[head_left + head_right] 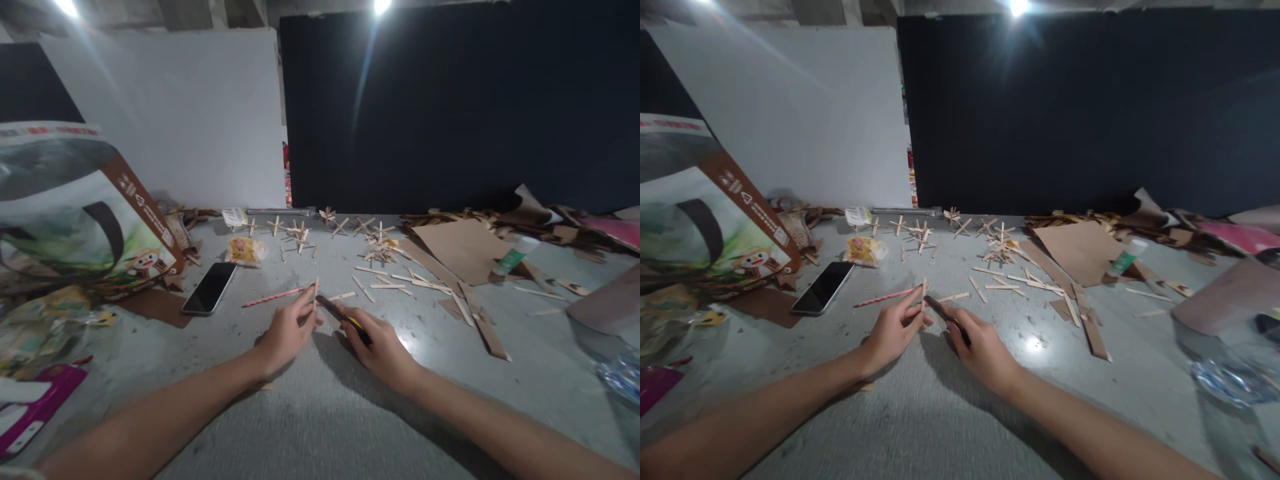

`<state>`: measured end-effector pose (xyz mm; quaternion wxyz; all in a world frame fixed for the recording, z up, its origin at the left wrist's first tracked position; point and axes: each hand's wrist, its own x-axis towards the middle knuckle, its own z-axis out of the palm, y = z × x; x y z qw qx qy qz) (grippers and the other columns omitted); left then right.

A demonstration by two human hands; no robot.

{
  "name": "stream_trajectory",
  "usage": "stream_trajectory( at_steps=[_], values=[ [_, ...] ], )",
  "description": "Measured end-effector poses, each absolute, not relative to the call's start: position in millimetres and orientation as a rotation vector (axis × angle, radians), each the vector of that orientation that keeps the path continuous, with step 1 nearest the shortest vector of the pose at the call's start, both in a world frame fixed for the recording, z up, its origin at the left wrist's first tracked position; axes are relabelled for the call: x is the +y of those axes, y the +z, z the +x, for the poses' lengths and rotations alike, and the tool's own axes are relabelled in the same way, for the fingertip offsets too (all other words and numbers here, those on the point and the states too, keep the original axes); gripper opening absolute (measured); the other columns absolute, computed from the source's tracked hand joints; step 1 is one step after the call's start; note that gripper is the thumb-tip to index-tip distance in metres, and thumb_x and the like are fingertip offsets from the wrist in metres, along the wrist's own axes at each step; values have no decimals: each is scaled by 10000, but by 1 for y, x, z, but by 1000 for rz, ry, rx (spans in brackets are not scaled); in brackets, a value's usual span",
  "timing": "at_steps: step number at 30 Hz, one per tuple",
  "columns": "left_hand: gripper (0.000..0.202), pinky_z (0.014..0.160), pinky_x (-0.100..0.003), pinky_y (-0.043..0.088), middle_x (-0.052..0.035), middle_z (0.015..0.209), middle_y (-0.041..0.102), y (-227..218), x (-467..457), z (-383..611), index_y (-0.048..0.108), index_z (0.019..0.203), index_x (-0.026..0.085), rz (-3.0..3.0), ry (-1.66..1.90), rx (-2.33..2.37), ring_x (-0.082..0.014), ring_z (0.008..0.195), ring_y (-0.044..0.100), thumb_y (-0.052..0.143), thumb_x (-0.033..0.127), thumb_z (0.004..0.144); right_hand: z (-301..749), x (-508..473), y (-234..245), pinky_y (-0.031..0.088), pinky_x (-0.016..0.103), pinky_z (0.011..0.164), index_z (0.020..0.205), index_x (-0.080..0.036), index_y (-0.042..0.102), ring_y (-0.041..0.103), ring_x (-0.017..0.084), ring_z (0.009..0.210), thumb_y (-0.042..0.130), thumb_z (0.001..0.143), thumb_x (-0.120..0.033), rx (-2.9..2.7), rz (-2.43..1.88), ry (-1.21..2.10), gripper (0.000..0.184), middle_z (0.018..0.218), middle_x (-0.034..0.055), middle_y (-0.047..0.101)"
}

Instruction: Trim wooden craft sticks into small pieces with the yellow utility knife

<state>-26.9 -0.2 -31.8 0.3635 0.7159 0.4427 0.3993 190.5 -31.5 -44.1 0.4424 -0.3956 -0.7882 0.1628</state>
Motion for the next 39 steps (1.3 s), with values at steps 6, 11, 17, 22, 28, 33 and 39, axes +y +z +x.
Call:
stream_trajectory(
  at_steps=[6, 11, 17, 22, 28, 33, 39],
  values=[
    [577, 867, -349, 631, -68, 879, 819, -32, 1, -29, 569, 1515, 114, 1935, 1060, 1152, -209, 866, 798, 586, 315, 974, 191, -32, -43, 636, 294, 770, 1262, -236, 668, 812, 215, 902, 487, 1057, -271, -1960, -995, 415, 275, 1109, 121, 821],
    [587, 865, -366, 644, -67, 844, 816, -30, 1, -28, 567, 1518, 113, 1891, 1076, 1153, -210, 834, 792, 594, 305, 964, 190, -32, -42, 646, 300, 758, 1287, -263, 663, 805, 211, 854, 490, 1053, -263, -1960, -977, 420, 292, 1078, 104, 831],
    [609, 824, -345, 645, -80, 876, 824, -29, 0, -28, 534, 1541, 105, 1883, 1065, 1147, -203, 802, 782, 578, 306, 968, 189, -30, -43, 649, 317, 798, 1292, -261, 661, 803, 214, 915, 476, 1061, -266, -1941, -940, 412, 296, 1120, 106, 822],
    [561, 865, -353, 639, -80, 892, 822, -26, 0, -28, 600, 1480, 102, 1890, 1093, 1142, -209, 844, 794, 597, 331, 968, 189, -29, -43, 647, 324, 800, 1318, -257, 651, 799, 213, 930, 471, 1067, -268, -1950, -934, 415, 309, 1120, 105, 816],
    [529, 878, -368, 641, -85, 891, 823, -24, -1, -30, 653, 1426, 82, 1931, 1088, 1150, -232, 880, 801, 613, 346, 969, 191, -30, -44, 635, 302, 817, 1314, -232, 658, 796, 206, 975, 483, 1072, -265, -1959, -946, 420, 301, 1161, 122, 808],
    [635, 781, -357, 660, -106, 946, 829, -33, 2, -30, 534, 1529, 58, 1875, 1085, 1032, -232, 831, 799, 601, 370, 980, 190, -30, -45, 628, 287, 793, 1304, -210, 655, 795, 198, 934, 477, 1073, -274, -1945, -924, 427, 299, 1144, 126, 811],
    [572, 800, -345, 649, -100, 922, 820, -41, 6, -31, 601, 1471, 68, 1929, 1135, 1053, -230, 855, 799, 604, 368, 984, 190, -31, -41, 636, 304, 823, 1292, -226, 662, 797, 207, 948, 483, 1064, -250, -1948, -930, 431, 292, 1122, 116, 815]
  ],
)
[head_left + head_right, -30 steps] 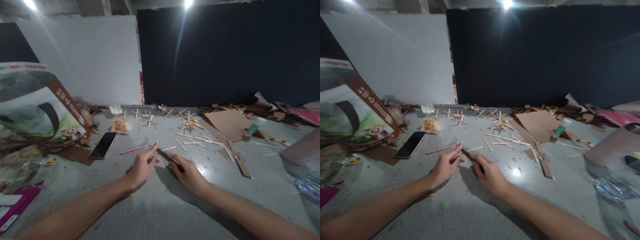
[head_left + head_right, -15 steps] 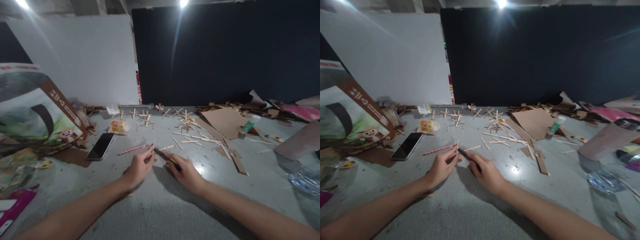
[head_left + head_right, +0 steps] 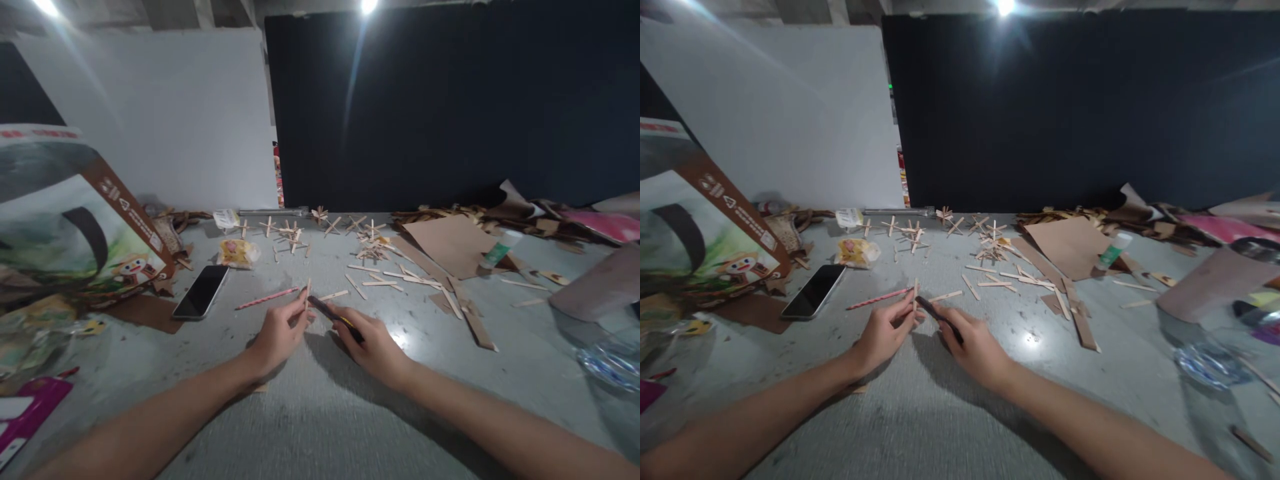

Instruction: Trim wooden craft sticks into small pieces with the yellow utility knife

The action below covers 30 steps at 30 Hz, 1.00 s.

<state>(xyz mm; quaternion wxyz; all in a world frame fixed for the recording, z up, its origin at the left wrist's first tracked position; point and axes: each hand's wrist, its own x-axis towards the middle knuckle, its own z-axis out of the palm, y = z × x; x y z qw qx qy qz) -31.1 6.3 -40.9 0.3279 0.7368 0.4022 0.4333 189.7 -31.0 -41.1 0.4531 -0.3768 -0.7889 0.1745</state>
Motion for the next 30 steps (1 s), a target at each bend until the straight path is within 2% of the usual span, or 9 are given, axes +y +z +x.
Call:
stream_trajectory(
  at_steps=[3, 7, 10, 12, 16, 20, 25, 30],
  values=[
    [587, 787, -331, 643, -103, 948, 822, -40, 6, -30, 575, 1493, 86, 1916, 1138, 1070, -222, 856, 793, 606, 380, 986, 190, -31, -41, 644, 314, 824, 1309, -226, 657, 801, 213, 967, 483, 1063, -236, -1950, -903, 416, 302, 1141, 120, 813],
    [560, 708, -311, 633, -90, 879, 819, -37, 5, -28, 574, 1468, 102, 1811, 1147, 1093, -203, 737, 774, 579, 423, 1009, 189, -29, -42, 647, 325, 854, 1329, -222, 656, 800, 221, 1019, 493, 1065, -226, -1943, -861, 403, 309, 1177, 128, 809],
    [575, 771, -324, 637, -82, 920, 818, -36, 6, -27, 507, 1516, 145, 1759, 1218, 1126, -195, 773, 779, 600, 385, 1001, 189, -29, -43, 645, 337, 873, 1333, -230, 672, 795, 231, 1053, 514, 1062, -234, -1916, -859, 401, 314, 1224, 135, 799],
    [575, 796, -325, 636, -77, 945, 813, -35, 6, -27, 481, 1532, 172, 1746, 1246, 1143, -185, 787, 776, 599, 356, 1000, 189, -29, -43, 650, 328, 821, 1332, -234, 689, 808, 229, 987, 533, 1057, -246, -1891, -889, 432, 316, 1197, 132, 808],
    [502, 685, -266, 618, -50, 923, 774, -36, 2, -25, 523, 1507, 202, 1796, 1230, 1152, -137, 676, 729, 545, 349, 1028, 190, -30, -42, 643, 300, 704, 1348, -212, 706, 808, 212, 826, 543, 1065, -289, -1846, -963, 514, 336, 1005, 108, 831],
    [476, 655, -237, 617, -31, 943, 729, -37, -2, -24, 558, 1507, 243, 1853, 1210, 1118, -99, 630, 707, 506, 368, 1051, 192, -32, -40, 649, 302, 722, 1474, -222, 625, 800, 199, 820, 515, 1072, -252, -1885, -898, 452, 418, 1009, 98, 821],
    [608, 689, -321, 675, -52, 941, 740, -41, 13, -28, 469, 1563, 197, 1504, 1249, 1133, -166, 694, 778, 596, 410, 1008, 192, -31, -42, 652, 332, 829, 1536, -270, 563, 788, 205, 973, 485, 1084, -227, -1933, -837, 324, 461, 1184, 109, 793],
    [686, 806, -370, 676, -80, 940, 791, -41, 18, -30, 461, 1558, 175, 1458, 1195, 984, -216, 803, 809, 688, 421, 959, 191, -29, -44, 649, 332, 832, 1530, -268, 568, 783, 209, 987, 480, 1086, -230, -1967, -876, 360, 455, 1180, 107, 795]
  ],
)
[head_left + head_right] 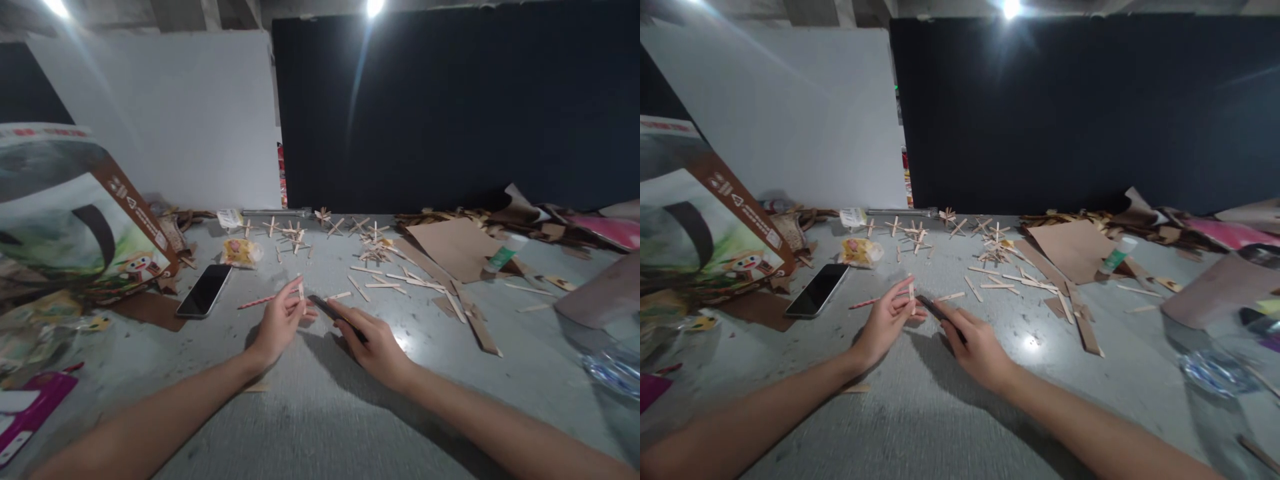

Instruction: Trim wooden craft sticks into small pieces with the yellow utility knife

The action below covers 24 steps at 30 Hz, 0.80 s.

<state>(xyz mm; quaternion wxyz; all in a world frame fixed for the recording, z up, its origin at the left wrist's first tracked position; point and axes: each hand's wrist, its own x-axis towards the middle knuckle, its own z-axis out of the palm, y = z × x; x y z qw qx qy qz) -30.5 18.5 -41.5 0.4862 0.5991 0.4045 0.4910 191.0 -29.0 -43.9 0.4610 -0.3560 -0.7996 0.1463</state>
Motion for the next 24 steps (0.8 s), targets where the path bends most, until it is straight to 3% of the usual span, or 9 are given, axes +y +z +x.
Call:
stream_trajectory(
  at_steps=[7, 24],
  values=[
    [634, 835, -348, 651, -105, 990, 822, -36, 6, -25, 489, 1533, 161, 1593, 1156, 989, -228, 881, 810, 651, 431, 983, 191, -29, -42, 643, 337, 824, 1515, -241, 578, 783, 214, 957, 469, 1091, -244, -1977, -900, 396, 438, 1161, 122, 799],
    [536, 810, -329, 636, -74, 947, 816, -32, -1, -25, 536, 1504, 173, 1774, 1177, 1132, -199, 834, 792, 581, 383, 1012, 189, -32, -39, 622, 319, 764, 1504, -224, 592, 743, 194, 845, 442, 1094, -268, -1976, -934, 429, 439, 1053, 121, 787]
  ],
)
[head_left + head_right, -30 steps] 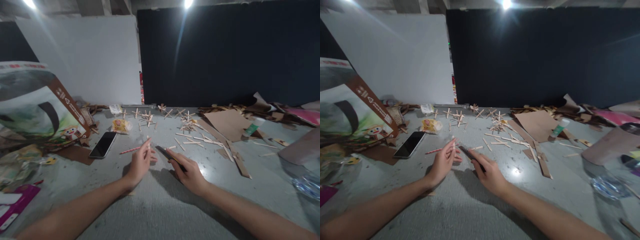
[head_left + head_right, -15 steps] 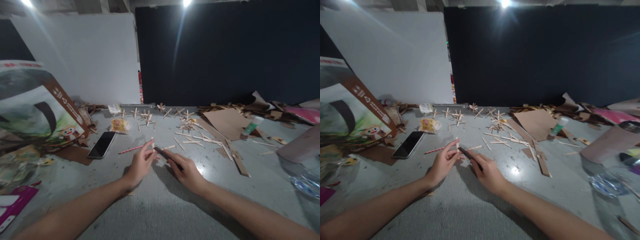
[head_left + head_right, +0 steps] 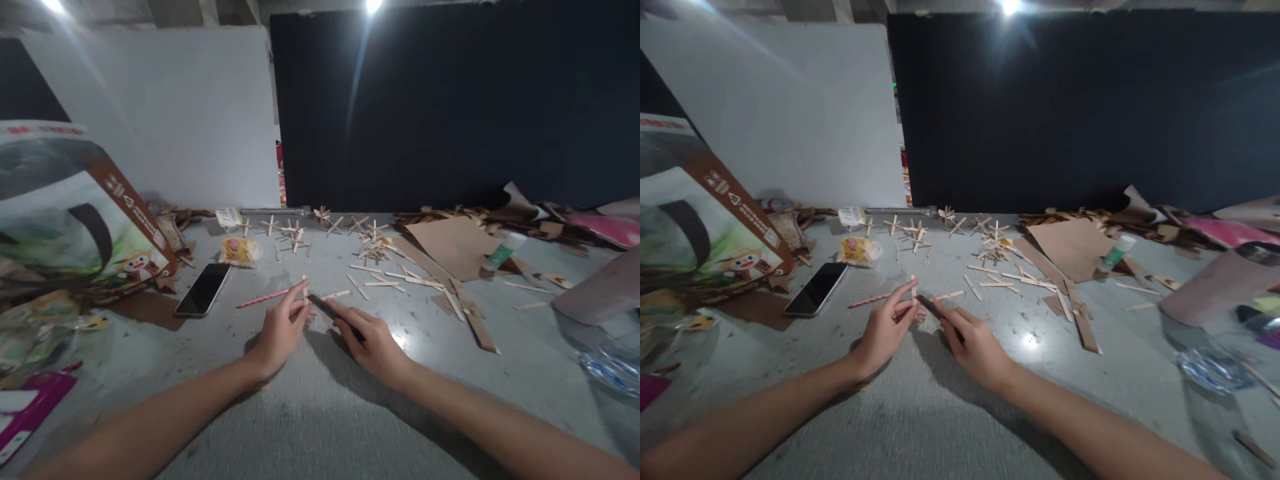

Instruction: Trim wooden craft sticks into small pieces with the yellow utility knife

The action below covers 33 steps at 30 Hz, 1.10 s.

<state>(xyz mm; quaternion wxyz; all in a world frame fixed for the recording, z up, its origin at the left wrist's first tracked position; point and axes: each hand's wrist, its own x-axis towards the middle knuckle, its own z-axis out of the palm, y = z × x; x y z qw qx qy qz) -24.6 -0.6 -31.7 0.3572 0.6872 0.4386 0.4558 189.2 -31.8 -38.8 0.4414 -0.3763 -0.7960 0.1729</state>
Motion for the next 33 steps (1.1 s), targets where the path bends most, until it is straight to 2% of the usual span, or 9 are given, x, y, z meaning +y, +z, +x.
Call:
stream_trajectory(
  at_steps=[4, 8, 12, 14, 17, 19, 24, 28, 33],
  values=[
    [502, 825, -334, 637, -70, 931, 817, -31, -2, -25, 562, 1497, 178, 1864, 1179, 1172, -201, 839, 795, 550, 328, 1018, 189, -32, -41, 621, 315, 780, 1508, -223, 585, 748, 192, 870, 431, 1098, -275, -1979, -922, 429, 441, 1069, 123, 781],
    [504, 852, -355, 646, -93, 1003, 824, -33, -3, -26, 564, 1507, 193, 1897, 1174, 1162, -220, 899, 803, 545, 297, 1015, 189, -31, -41, 624, 331, 783, 1495, -230, 592, 753, 203, 884, 437, 1095, -279, -1972, -921, 450, 432, 1077, 125, 786],
    [498, 846, -361, 652, -86, 983, 821, -35, -3, -26, 566, 1500, 203, 1887, 1173, 1153, -218, 877, 801, 560, 323, 1016, 189, -32, -41, 616, 337, 744, 1470, -230, 613, 750, 205, 835, 461, 1089, -300, -1947, -925, 479, 416, 1048, 118, 797],
    [495, 813, -349, 655, -77, 949, 816, -35, -2, -25, 562, 1491, 197, 1845, 1177, 1133, -211, 845, 799, 565, 340, 1017, 188, -32, -41, 603, 317, 691, 1445, -225, 636, 733, 188, 747, 467, 1088, -317, -1918, -932, 511, 406, 1013, 114, 799],
    [494, 775, -325, 651, -65, 902, 809, -34, -1, -24, 546, 1487, 189, 1791, 1173, 1096, -201, 812, 794, 562, 358, 1024, 189, -32, -40, 538, 270, 533, 1427, -212, 655, 622, 130, 515, 472, 1088, -379, -1869, -960, 653, 420, 881, 82, 779],
    [493, 763, -315, 645, -62, 885, 808, -33, -1, -24, 542, 1482, 182, 1781, 1177, 1084, -195, 789, 789, 562, 370, 1027, 189, -31, -39, 485, 243, 467, 1425, -205, 657, 552, 103, 442, 471, 1086, -426, -1825, -971, 783, 446, 808, 52, 750],
    [492, 764, -313, 637, -52, 864, 812, -30, -3, -24, 528, 1474, 185, 1768, 1215, 1107, -196, 756, 790, 568, 390, 1029, 187, -32, -34, 423, 203, 417, 1433, -195, 632, 527, 74, 443, 536, 1048, -533, -1638, -983, 1143, 522, 828, 26, 707],
    [533, 757, -331, 646, -55, 900, 822, -27, -5, -22, 500, 1480, 193, 1702, 1213, 1106, -226, 782, 809, 589, 435, 1014, 181, -35, -34, 403, 190, 391, 1498, -190, 539, 539, 93, 433, 567, 1029, -580, -1508, -956, 1389, 610, 680, -40, 610],
    [540, 755, -326, 645, -59, 929, 829, -27, -5, -22, 494, 1487, 194, 1701, 1192, 1101, -228, 791, 813, 596, 421, 1007, 177, -38, -33, 421, 188, 379, 1466, -257, 543, 573, 89, 449, 586, 1020, -566, -1459, -932, 1473, 544, 815, -14, 654]
  ],
)
